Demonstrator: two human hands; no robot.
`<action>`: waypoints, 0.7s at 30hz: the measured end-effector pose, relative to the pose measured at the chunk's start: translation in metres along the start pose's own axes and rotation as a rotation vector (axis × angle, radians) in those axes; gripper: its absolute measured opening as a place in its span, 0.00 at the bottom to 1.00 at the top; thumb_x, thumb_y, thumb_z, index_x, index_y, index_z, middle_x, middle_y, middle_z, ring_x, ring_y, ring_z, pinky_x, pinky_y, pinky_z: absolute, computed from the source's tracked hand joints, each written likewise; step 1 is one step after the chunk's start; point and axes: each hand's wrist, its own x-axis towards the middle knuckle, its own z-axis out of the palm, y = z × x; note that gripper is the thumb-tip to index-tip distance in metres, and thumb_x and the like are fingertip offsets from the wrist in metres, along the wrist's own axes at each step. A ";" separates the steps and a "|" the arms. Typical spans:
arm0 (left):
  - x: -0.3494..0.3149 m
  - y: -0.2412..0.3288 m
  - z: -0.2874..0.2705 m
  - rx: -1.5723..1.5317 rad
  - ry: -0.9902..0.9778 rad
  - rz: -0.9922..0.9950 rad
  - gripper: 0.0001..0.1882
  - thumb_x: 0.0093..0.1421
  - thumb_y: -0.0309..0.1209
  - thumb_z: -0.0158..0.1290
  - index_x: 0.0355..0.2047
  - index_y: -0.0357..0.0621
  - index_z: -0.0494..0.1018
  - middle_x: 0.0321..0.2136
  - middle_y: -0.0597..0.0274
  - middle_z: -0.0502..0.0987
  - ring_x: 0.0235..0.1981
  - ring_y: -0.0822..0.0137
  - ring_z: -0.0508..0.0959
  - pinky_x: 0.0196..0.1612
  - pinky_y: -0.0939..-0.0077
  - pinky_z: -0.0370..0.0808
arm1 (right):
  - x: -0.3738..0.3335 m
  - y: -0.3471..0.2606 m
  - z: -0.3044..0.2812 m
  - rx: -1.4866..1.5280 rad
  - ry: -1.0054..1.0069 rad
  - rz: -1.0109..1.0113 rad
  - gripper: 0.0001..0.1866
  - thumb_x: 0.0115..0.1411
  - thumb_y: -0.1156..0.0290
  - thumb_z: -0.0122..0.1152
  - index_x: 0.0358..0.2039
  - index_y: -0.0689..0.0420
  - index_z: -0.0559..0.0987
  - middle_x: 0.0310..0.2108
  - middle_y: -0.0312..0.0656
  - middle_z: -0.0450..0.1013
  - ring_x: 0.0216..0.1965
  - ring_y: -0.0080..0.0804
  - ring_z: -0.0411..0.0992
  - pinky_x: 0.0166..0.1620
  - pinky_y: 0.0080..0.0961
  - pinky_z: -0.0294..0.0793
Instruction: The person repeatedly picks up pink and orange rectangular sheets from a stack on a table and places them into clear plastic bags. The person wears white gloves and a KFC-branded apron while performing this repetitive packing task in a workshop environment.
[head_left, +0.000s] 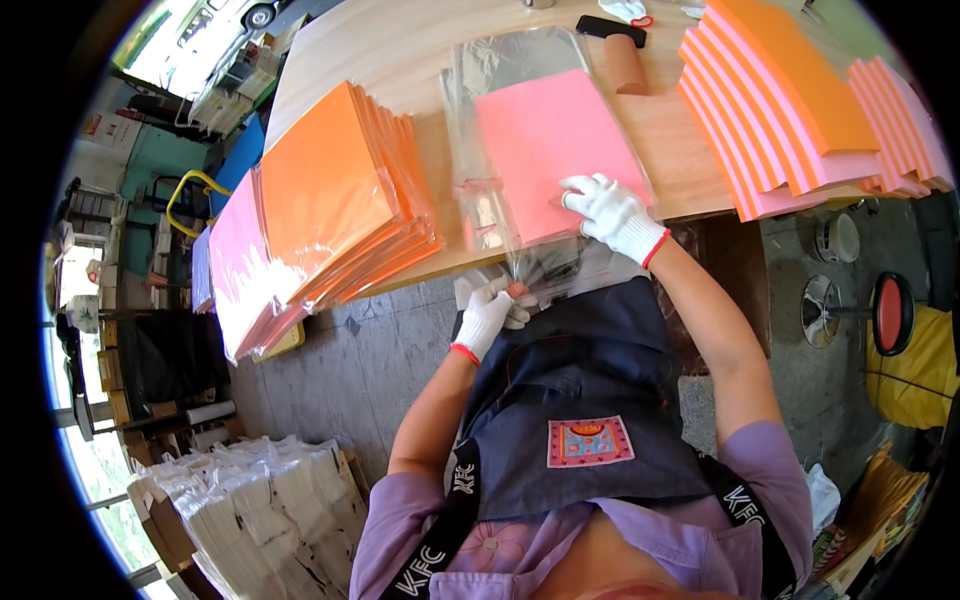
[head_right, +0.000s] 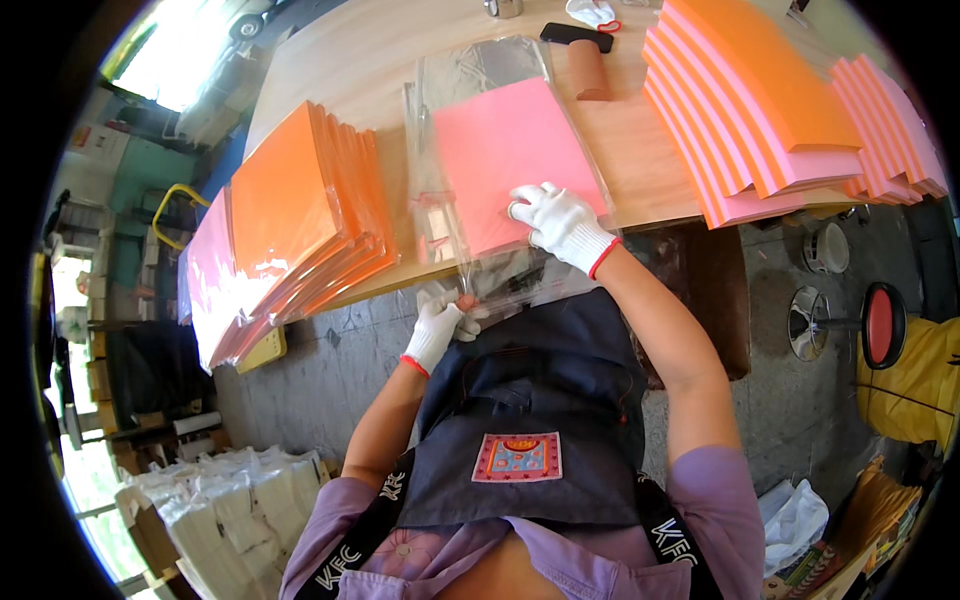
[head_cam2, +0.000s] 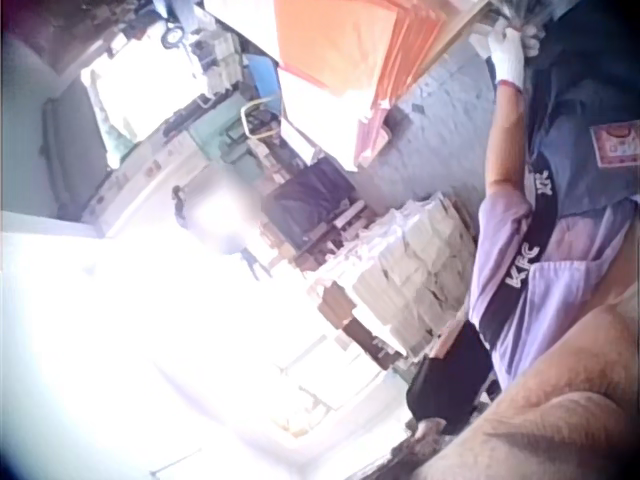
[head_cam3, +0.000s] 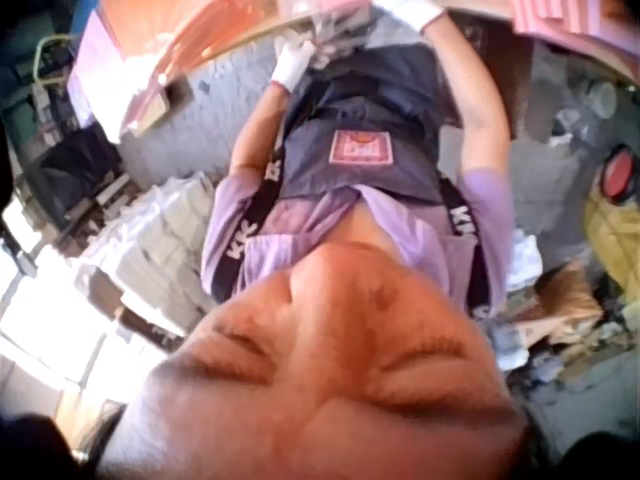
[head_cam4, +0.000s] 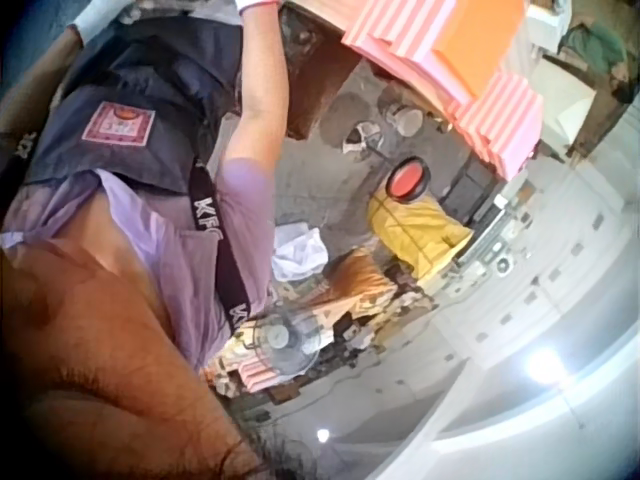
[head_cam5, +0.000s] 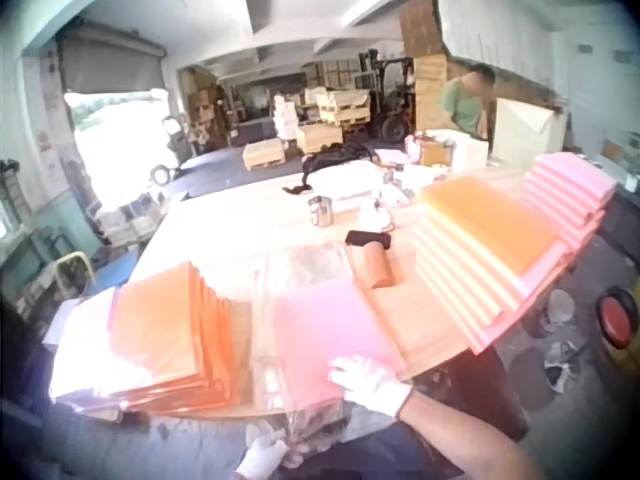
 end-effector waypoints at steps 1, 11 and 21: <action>-0.002 0.001 -0.002 0.016 -0.008 -0.014 0.13 0.62 0.33 0.46 0.37 0.33 0.71 0.25 0.55 0.78 0.19 0.70 0.77 0.22 0.81 0.75 | 0.001 -0.012 -0.007 -0.033 -0.035 0.013 0.21 0.48 0.61 0.62 0.43 0.50 0.72 0.48 0.37 0.67 0.42 0.37 0.68 0.42 0.32 0.72; 0.000 -0.018 -0.008 -0.117 -0.065 -0.005 0.12 0.63 0.32 0.43 0.36 0.36 0.72 0.28 0.58 0.78 0.23 0.70 0.78 0.27 0.80 0.77 | -0.030 -0.110 0.044 0.083 -0.029 0.048 0.06 0.54 0.63 0.53 0.30 0.49 0.70 0.17 0.34 0.73 0.22 0.31 0.76 0.23 0.30 0.73; -0.010 -0.013 -0.009 0.066 0.044 0.078 0.14 0.62 0.34 0.48 0.38 0.34 0.73 0.30 0.55 0.79 0.23 0.71 0.77 0.26 0.80 0.75 | -0.173 0.028 -0.035 2.507 0.777 0.575 0.15 0.64 0.63 0.44 0.19 0.48 0.62 0.12 0.27 0.52 0.12 0.17 0.50 0.15 0.16 0.54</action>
